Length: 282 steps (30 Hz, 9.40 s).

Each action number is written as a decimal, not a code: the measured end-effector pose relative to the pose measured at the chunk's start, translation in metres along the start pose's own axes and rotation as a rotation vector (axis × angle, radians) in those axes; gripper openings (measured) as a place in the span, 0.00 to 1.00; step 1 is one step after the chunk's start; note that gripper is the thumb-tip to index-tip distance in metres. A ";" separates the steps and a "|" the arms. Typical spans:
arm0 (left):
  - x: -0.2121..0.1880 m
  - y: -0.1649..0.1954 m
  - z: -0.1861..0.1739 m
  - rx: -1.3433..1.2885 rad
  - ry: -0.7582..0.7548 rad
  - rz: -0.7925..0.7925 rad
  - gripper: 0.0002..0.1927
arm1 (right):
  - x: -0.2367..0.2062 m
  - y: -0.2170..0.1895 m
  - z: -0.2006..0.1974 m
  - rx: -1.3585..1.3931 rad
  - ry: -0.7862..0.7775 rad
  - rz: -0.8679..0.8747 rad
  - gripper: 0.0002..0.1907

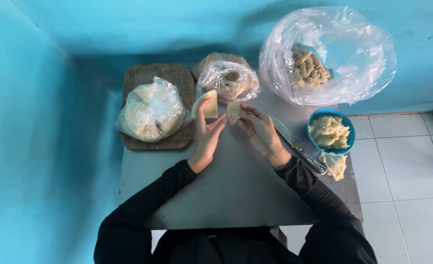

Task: The person takes triangular pieces of dough from a plastic-wrapped dough ball and places them one at a time in overlapping rows on a metal table, building up a woven diamond-shaped lattice pattern. Near the end, the person uses a spoon to scoop filling from a blue bowl and places it onto the dough pieces.

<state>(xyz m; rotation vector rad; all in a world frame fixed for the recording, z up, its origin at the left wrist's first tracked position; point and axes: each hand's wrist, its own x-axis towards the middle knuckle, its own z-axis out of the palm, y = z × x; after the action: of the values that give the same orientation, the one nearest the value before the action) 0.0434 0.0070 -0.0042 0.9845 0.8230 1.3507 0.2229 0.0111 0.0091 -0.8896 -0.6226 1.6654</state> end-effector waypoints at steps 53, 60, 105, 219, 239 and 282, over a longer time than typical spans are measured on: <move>-0.032 0.068 0.017 0.157 -0.234 0.229 0.31 | -0.015 0.016 -0.007 -1.796 0.104 -0.928 0.19; -0.041 0.116 0.029 0.239 -0.372 0.125 0.45 | -0.047 -0.075 0.022 -0.825 -0.166 -0.269 0.18; -0.050 0.116 0.037 -0.649 -0.353 -0.365 0.24 | -0.101 -0.106 0.083 -1.416 -0.364 -0.969 0.13; -0.070 0.009 -0.034 -0.182 -0.784 -0.881 0.28 | -0.032 0.002 -0.004 -1.453 -0.372 -0.732 0.18; -0.072 -0.004 -0.039 -0.144 -0.755 -0.896 0.23 | -0.046 0.010 0.003 -1.678 -0.372 -0.841 0.26; -0.039 0.114 0.005 -0.094 -0.750 -0.576 0.24 | -0.108 -0.066 0.040 -1.147 -0.184 -0.456 0.08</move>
<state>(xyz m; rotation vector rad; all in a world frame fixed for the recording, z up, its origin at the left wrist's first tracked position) -0.0002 -0.0368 0.1000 0.9769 0.4041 0.4540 0.2414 -0.0734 0.1101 -1.2343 -1.8415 0.8850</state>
